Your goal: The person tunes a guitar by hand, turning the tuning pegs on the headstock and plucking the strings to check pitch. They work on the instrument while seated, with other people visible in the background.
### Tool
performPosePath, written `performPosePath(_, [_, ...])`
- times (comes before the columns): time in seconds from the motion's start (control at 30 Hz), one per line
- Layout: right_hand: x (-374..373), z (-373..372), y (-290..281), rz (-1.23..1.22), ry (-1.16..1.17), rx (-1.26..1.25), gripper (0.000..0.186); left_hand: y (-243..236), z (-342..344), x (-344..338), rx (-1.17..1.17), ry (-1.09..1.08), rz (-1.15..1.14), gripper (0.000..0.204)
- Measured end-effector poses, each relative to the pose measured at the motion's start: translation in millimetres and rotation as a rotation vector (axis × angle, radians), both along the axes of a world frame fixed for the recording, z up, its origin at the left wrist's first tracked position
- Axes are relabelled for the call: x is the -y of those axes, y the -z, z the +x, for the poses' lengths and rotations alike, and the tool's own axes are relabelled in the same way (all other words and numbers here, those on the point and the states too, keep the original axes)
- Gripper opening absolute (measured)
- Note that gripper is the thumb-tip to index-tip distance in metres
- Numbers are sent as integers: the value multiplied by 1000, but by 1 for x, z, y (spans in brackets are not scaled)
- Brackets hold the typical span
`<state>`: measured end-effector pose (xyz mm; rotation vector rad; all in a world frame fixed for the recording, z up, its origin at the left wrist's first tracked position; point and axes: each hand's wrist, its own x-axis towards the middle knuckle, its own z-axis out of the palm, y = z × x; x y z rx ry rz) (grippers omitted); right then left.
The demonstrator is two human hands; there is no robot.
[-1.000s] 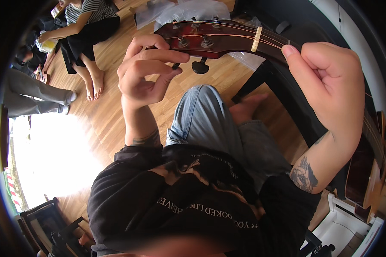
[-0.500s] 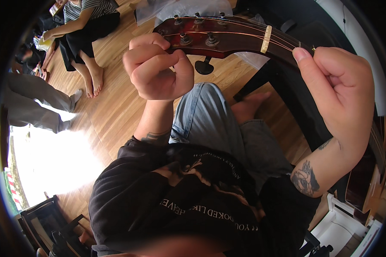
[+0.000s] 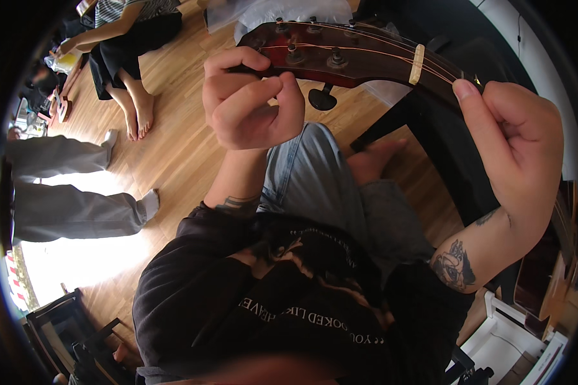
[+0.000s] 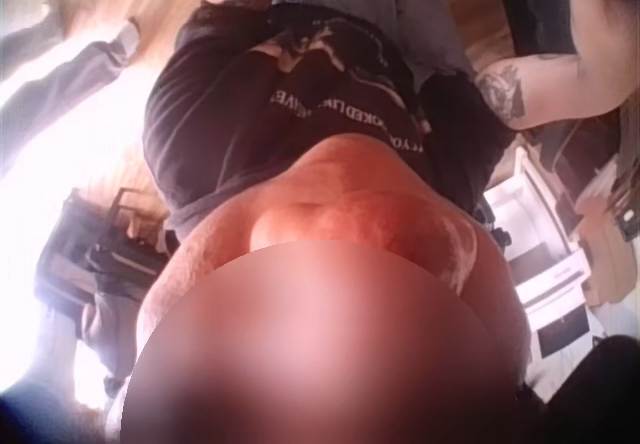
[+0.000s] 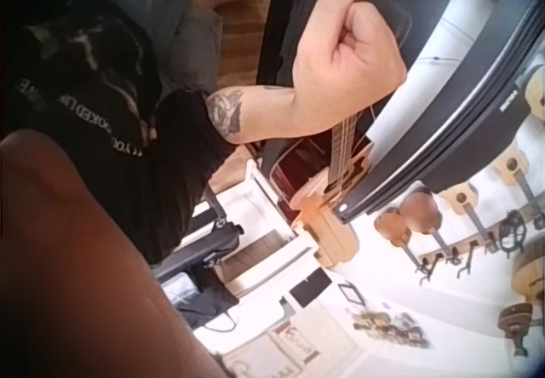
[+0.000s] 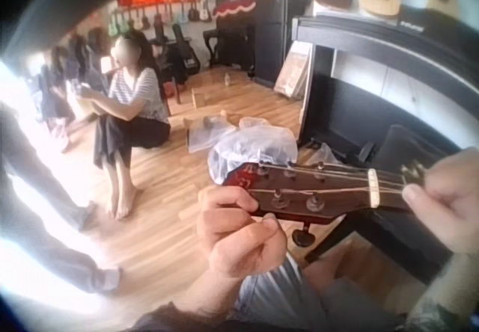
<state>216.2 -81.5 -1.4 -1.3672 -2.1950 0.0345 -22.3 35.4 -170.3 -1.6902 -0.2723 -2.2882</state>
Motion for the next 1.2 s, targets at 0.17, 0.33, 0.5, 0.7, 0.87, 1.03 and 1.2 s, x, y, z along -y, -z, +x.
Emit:
performPosePath(0.17, [-2, -5, 3, 13, -11, -5, 43, -1, -22, 0, -233, 18, 51, 44])
performPosePath(0.33, [-2, -5, 2, -11, -1, -36, 44, 1, -36, -2, -209, 151, -6, 39])
performPosePath(0.5, [-1, -2, 2, -16, -10, -49, 44, -8, -20, 11, -208, -34, -136, 33])
performPosePath(0.7, [-3, -4, 4, 6, -14, -5, 44, -6, -36, 3, -311, 117, 30, 38])
performPosePath(0.87, [3, -2, 1, 15, 6, -9, 44, -1, -29, 0, -196, 133, -51, 36])
performPosePath(1.03, [-3, -2, 5, 36, 4, -11, 46, -2, -16, 6, -191, -82, -107, 38])
performPosePath(1.2, [-5, -1, 6, 72, -34, 38, 47, -4, -38, 9, -346, 61, -28, 43])
